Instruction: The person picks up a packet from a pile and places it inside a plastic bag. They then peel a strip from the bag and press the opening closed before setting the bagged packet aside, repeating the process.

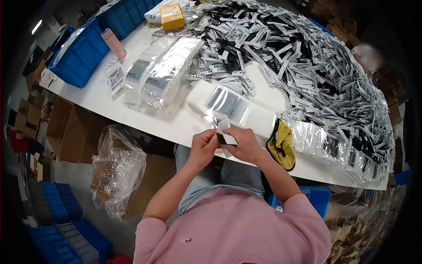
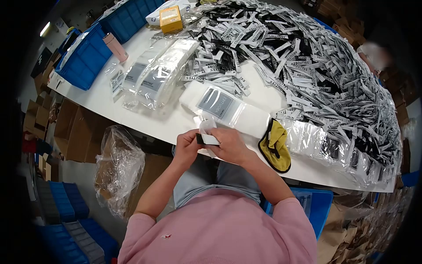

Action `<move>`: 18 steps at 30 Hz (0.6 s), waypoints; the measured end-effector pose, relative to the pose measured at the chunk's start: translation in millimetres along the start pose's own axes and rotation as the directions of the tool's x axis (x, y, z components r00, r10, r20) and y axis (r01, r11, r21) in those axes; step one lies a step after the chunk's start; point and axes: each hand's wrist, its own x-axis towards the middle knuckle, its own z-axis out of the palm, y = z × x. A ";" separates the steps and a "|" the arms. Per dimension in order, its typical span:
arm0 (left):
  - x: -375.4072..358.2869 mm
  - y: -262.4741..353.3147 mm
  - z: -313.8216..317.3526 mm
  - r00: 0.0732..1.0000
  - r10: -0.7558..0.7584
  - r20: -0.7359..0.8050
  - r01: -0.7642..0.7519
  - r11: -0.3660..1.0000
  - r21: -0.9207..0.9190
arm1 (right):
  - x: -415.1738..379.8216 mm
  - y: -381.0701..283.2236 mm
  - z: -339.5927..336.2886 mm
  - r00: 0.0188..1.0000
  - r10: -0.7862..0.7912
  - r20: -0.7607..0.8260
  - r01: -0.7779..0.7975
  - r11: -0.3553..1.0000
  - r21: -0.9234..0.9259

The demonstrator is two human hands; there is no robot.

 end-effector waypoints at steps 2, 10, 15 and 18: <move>1.7 4.2 -1.8 0.997 -0.054 0.058 0.065 0.977 -0.201 | 2.4 -5.4 -4.9 0.992 0.124 -0.002 -0.122 0.979 0.162; 13.7 6.4 -11.3 0.979 0.202 -0.013 -0.195 0.959 0.208 | 1.4 -17.8 6.3 0.986 -0.153 -0.059 0.132 0.955 -0.264; 23.3 30.9 -21.1 0.943 0.331 0.034 -0.314 0.851 0.422 | 9.7 -26.2 9.7 0.974 -0.218 -0.060 0.199 0.953 -0.230; 23.8 31.5 -25.6 0.952 0.244 0.185 -0.304 0.819 0.487 | 15.6 -22.7 2.5 0.962 -0.245 -0.119 0.208 0.943 -0.260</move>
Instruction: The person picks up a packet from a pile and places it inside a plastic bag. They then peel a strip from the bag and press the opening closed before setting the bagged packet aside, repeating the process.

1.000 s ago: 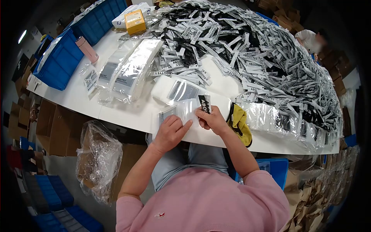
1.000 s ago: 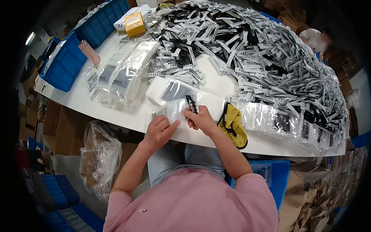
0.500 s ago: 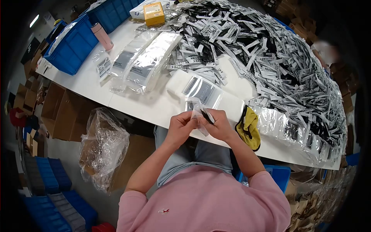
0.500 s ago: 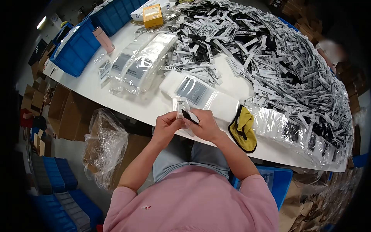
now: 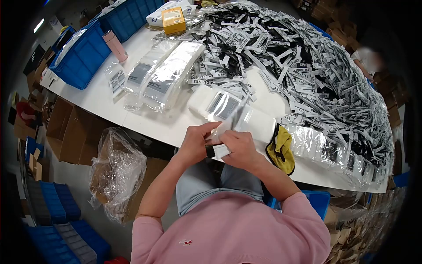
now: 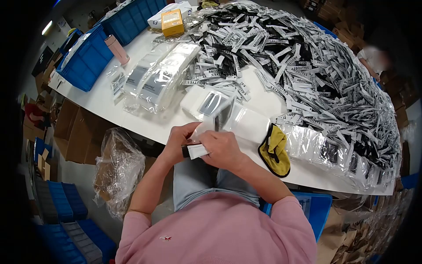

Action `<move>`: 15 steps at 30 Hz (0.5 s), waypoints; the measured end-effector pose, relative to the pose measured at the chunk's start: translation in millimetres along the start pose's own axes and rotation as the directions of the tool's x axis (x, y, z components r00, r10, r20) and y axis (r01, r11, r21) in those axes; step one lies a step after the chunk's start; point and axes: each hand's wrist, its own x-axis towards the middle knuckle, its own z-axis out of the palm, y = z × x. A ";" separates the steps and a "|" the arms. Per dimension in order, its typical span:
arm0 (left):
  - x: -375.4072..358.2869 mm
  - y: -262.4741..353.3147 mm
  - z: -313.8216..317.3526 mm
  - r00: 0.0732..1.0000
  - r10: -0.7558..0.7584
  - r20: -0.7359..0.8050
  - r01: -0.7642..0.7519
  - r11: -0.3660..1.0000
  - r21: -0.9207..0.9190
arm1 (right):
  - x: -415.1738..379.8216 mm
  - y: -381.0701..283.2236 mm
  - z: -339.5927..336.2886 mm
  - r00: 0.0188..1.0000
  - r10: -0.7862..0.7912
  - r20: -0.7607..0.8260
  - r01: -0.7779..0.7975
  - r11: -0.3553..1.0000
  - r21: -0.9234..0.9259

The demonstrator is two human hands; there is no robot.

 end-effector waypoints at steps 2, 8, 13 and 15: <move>0.3 15.6 -4.1 0.906 0.306 -0.291 -0.151 0.878 0.453 | 1.8 23.3 -2.4 0.995 0.079 -0.064 -0.085 0.990 -0.111; 12.9 15.4 -1.8 0.806 0.504 -0.312 -0.271 0.781 0.562 | 3.7 10.6 7.6 0.984 0.155 -0.088 -0.162 0.983 -0.081; 9.4 18.3 12.6 0.792 0.502 -0.347 -0.299 0.815 0.497 | -7.6 30.5 30.8 0.949 0.312 0.040 -0.313 0.949 0.030; 4.5 11.3 25.7 0.766 0.618 -0.175 -0.399 0.671 0.625 | -6.5 41.9 36.7 0.950 0.287 0.125 -0.313 0.850 0.424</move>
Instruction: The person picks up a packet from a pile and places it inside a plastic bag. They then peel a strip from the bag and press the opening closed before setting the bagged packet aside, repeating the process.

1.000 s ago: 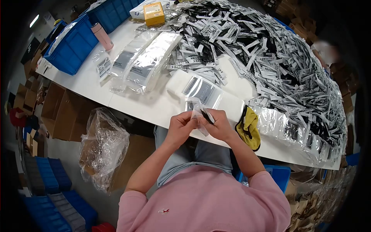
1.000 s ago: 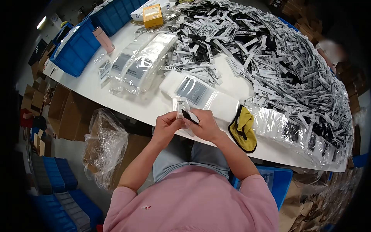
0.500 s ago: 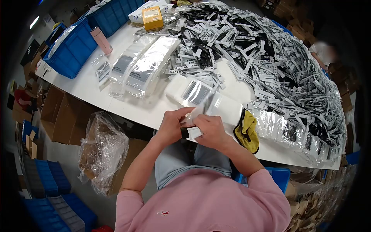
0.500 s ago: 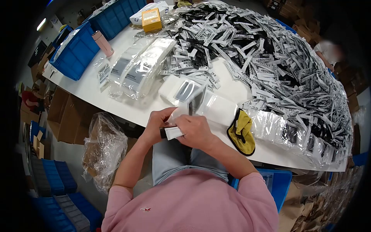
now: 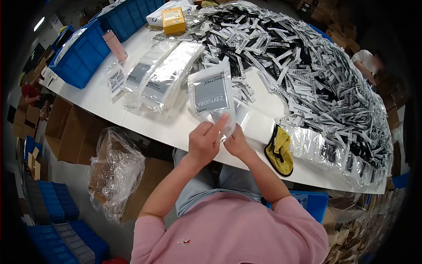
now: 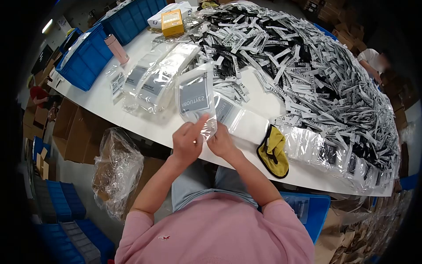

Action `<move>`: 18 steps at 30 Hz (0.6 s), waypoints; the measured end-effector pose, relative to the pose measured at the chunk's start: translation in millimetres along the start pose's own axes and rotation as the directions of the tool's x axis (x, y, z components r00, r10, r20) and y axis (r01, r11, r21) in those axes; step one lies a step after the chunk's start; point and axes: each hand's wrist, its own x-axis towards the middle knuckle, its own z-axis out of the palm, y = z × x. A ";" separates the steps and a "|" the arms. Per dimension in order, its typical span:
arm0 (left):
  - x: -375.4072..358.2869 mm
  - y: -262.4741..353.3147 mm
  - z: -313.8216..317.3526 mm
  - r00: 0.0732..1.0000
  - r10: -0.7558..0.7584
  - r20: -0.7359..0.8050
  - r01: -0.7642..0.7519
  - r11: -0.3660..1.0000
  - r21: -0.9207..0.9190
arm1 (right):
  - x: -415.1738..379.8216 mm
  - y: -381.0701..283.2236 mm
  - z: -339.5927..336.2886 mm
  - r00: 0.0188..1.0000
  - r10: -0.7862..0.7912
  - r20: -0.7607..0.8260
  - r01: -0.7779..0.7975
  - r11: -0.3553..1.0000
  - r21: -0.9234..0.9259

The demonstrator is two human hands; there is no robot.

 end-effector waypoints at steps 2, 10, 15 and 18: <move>0.7 -4.9 0.6 0.994 -0.110 -0.007 0.110 0.994 -0.006 | -2.3 -12.5 6.3 0.961 0.242 0.135 -0.272 0.916 0.293; -7.8 -5.4 1.2 0.995 -0.066 0.080 0.070 0.996 -0.056 | 1.1 -20.1 12.1 0.980 0.016 -0.198 0.010 0.992 0.130; -1.5 3.8 -10.2 0.955 -0.197 0.220 0.221 0.971 -0.091 | -1.5 -27.0 -1.7 0.906 0.422 0.018 -0.382 0.800 0.463; 7.6 17.7 -17.7 0.897 -0.214 0.387 0.297 0.940 -0.170 | -1.2 -5.3 0.7 0.951 0.283 -0.126 -0.231 0.918 0.322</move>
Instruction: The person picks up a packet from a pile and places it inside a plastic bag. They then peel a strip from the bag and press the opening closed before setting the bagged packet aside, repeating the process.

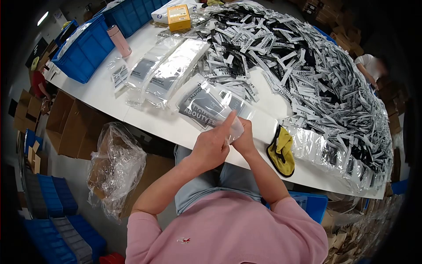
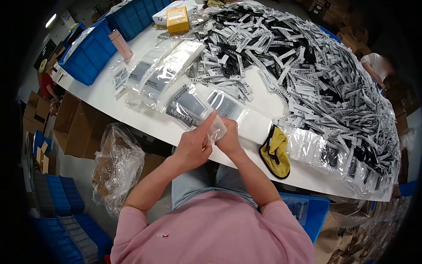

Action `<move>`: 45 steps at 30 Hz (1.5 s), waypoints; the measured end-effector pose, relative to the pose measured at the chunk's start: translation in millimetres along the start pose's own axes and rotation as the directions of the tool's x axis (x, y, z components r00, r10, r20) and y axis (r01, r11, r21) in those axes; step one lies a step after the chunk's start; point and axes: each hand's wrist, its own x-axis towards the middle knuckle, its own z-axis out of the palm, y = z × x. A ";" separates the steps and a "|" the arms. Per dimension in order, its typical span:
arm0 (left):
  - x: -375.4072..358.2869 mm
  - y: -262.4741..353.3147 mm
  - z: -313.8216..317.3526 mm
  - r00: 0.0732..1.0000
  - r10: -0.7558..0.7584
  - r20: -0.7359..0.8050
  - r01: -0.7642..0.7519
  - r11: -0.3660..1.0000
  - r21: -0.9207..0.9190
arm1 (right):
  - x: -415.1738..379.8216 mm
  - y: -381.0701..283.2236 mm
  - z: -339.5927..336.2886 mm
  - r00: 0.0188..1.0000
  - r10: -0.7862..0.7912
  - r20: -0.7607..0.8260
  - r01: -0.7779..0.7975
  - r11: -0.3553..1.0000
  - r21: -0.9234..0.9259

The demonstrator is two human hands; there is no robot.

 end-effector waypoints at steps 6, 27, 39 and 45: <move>22.6 -4.4 -53.5 0.989 0.148 0.010 -0.145 0.948 0.283 | -0.5 -28.0 -8.4 0.980 0.078 0.181 -0.041 0.979 -0.202; 16.2 -33.3 -53.6 0.881 -0.385 0.273 0.435 0.888 -0.151 | -7.4 -57.7 -8.6 0.967 -0.125 0.221 0.210 0.884 -0.417; 21.9 -8.7 -36.3 0.917 0.283 0.282 -0.364 0.883 0.297 | -25.8 -45.0 -36.8 0.892 -0.320 0.319 0.447 0.727 -0.521; 12.5 -55.0 -37.0 0.952 -0.179 0.249 0.113 0.959 0.259 | -112.3 -61.5 -197.9 0.905 0.365 0.217 -0.096 0.674 -0.732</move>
